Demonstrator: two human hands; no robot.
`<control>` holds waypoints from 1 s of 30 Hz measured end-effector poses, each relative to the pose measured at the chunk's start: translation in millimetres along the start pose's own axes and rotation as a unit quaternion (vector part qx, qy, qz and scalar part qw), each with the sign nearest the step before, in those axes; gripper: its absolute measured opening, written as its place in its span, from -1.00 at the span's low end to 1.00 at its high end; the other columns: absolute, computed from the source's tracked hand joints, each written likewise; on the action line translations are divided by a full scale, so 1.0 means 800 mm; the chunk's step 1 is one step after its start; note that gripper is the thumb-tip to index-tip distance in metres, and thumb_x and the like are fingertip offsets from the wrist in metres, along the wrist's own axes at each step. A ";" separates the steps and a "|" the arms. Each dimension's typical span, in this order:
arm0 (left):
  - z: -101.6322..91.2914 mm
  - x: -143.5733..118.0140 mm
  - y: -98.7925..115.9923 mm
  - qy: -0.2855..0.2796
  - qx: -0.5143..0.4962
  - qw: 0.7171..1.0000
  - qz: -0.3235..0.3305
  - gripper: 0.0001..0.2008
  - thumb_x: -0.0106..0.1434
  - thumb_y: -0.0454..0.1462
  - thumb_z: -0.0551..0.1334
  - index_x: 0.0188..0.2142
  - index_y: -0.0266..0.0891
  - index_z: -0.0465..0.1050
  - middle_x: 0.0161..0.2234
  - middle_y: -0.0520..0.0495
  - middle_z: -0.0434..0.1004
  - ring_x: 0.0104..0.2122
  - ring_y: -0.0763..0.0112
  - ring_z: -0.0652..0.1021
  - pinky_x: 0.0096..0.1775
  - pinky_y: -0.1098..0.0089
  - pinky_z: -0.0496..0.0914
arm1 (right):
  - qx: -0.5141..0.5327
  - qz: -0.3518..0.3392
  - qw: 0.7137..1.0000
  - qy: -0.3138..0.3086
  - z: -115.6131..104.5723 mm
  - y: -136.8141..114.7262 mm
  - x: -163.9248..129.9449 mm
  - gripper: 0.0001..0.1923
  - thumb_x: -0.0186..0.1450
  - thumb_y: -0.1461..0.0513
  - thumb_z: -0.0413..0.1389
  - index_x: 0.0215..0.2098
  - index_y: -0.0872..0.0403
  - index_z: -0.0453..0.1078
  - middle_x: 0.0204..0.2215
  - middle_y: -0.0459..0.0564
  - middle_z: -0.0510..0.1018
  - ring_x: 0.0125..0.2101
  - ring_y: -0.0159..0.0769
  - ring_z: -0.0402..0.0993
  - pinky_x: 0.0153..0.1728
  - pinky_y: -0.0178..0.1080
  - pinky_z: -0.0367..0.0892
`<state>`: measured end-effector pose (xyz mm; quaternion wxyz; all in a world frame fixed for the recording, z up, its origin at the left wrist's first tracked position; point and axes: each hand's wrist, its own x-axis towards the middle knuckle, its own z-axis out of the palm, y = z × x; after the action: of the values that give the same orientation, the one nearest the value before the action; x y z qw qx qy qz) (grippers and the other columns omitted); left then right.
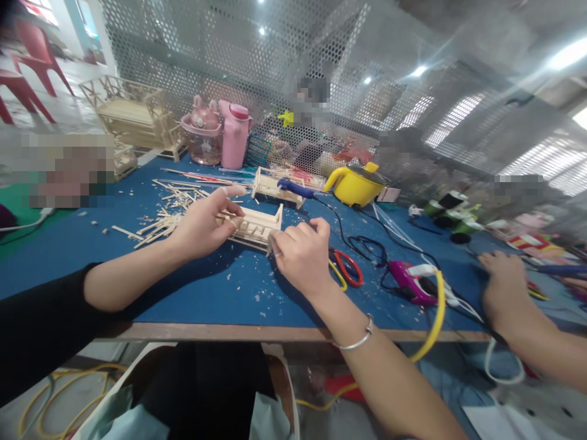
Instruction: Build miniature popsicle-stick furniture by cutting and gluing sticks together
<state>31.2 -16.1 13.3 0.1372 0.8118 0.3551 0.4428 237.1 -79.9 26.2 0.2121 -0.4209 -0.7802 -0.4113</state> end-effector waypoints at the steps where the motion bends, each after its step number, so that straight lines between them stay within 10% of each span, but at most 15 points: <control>1: 0.000 0.000 0.000 0.000 0.002 1.000 -0.001 -0.52 0.12 -0.45 0.18 0.06 -0.24 0.26 -0.26 -0.03 0.61 -0.20 0.29 0.57 -0.06 0.19 0.37 | -0.002 0.001 1.000 -0.002 0.000 -0.001 0.000 -0.77 0.31 0.25 0.10 -0.51 0.08 0.46 -0.65 -0.13 0.46 -0.50 -0.33 0.26 -0.14 -0.12 0.04; 30: -0.001 0.000 0.001 -0.006 -0.002 1.000 0.006 -0.50 0.12 -0.46 0.17 0.07 -0.22 0.26 -0.26 -0.02 0.62 -0.19 0.29 0.58 -0.05 0.18 0.36 | -0.016 0.029 0.998 -0.053 -0.007 -0.010 -0.001 -0.77 0.34 0.23 0.05 -0.37 0.07 0.53 -0.62 -0.09 0.53 -0.48 -0.30 0.30 -0.05 -0.06 0.01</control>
<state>30.4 -16.5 14.2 0.1385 0.8163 0.3485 0.4394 231.0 -87.3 25.4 0.1760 -0.4677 -0.7712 -0.3944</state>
